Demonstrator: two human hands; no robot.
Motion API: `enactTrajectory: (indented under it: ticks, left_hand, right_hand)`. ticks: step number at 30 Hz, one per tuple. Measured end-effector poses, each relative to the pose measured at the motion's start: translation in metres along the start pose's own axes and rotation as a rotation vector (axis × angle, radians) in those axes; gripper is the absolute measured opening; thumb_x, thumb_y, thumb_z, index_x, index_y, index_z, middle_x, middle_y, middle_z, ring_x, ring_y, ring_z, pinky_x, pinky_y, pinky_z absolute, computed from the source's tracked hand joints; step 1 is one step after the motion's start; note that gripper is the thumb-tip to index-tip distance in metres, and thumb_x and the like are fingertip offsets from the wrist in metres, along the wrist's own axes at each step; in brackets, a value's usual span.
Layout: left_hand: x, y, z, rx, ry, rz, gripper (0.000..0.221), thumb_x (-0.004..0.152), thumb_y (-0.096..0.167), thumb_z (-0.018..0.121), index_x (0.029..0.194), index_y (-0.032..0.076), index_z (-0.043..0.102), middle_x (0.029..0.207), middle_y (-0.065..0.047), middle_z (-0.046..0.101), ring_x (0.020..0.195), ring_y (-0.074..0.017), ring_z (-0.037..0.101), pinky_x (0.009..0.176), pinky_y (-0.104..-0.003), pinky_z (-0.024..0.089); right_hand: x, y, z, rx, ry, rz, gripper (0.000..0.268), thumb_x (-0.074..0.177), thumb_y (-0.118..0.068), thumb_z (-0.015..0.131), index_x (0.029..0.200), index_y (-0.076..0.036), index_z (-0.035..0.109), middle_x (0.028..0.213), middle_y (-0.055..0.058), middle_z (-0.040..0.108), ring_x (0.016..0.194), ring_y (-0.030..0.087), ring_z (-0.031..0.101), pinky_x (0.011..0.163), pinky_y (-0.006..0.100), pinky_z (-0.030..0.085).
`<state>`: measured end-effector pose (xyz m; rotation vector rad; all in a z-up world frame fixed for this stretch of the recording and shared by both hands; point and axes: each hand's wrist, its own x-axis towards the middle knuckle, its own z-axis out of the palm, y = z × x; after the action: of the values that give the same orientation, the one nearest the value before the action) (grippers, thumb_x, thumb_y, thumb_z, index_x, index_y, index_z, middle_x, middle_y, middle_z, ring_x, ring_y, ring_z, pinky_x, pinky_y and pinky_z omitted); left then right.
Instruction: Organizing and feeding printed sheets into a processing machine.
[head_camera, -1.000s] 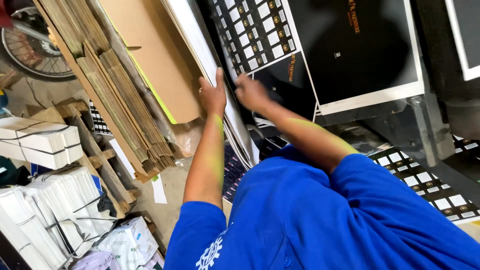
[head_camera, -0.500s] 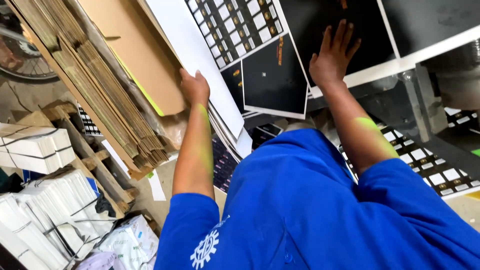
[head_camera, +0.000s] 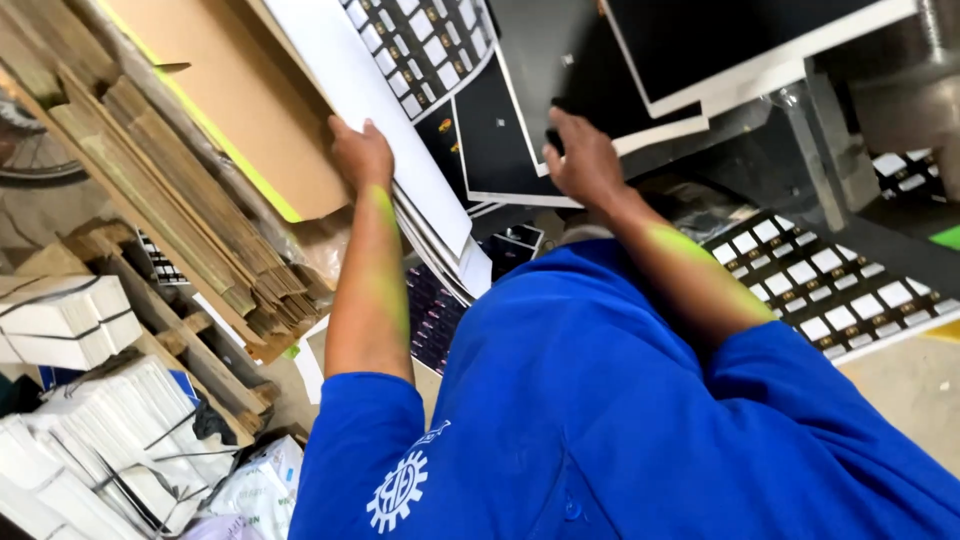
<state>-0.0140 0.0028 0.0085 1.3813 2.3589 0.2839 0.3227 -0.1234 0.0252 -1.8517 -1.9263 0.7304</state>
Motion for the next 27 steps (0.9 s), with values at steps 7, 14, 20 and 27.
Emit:
enactTrajectory:
  ticks: [7, 14, 20, 27]
  left_hand:
    - [0.000, 0.002, -0.017, -0.033, -0.061, -0.078, 0.037, 0.101, 0.018, 0.058, 0.130, -0.001, 0.047, 0.115, -0.026, 0.070, 0.097, -0.0350, 0.079, 0.086, -0.038, 0.069]
    - [0.004, -0.011, -0.020, -0.095, -0.052, -0.070, 0.039, 0.101, 0.019, 0.056, 0.131, -0.002, 0.044, 0.118, -0.025, 0.070, 0.101, -0.0348, 0.079, 0.092, -0.040, 0.069]
    - [0.009, -0.018, -0.008, -0.076, 0.019, 0.015, 0.026, 0.098, 0.017, 0.061, 0.115, 0.002, 0.050, 0.107, -0.023, 0.075, 0.090, -0.0341, 0.082, 0.082, -0.041, 0.070]
    - [0.003, -0.004, -0.009, -0.040, -0.014, 0.033, 0.034, 0.099, 0.021, 0.062, 0.123, 0.001, 0.049, 0.111, -0.025, 0.072, 0.093, -0.0367, 0.079, 0.082, -0.042, 0.068]
  right_hand:
    - [-0.045, 0.084, -0.040, 0.536, 0.629, 0.424, 0.015, 0.094, 0.000, 0.067, 0.107, -0.005, 0.065, 0.097, 0.007, 0.065, 0.086, 0.017, 0.061, 0.080, 0.031, 0.052]
    - [-0.053, 0.132, -0.049, 1.192, 0.889, 0.810, 0.057, 0.095, -0.009, 0.074, 0.146, -0.003, 0.050, 0.115, 0.005, 0.071, 0.089, 0.012, 0.069, 0.072, 0.026, 0.058]
    - [-0.056, 0.147, -0.048, 1.344, 0.911, 0.834, 0.043, 0.092, -0.013, 0.076, 0.133, -0.008, 0.065, 0.087, 0.001, 0.069, 0.077, 0.008, 0.058, 0.073, 0.028, 0.042]
    - [-0.053, 0.144, -0.065, 1.630, 0.897, 0.878, 0.018, 0.084, -0.023, 0.074, 0.089, -0.006, 0.075, 0.079, 0.002, 0.070, 0.080, 0.018, 0.070, 0.071, 0.032, 0.044]
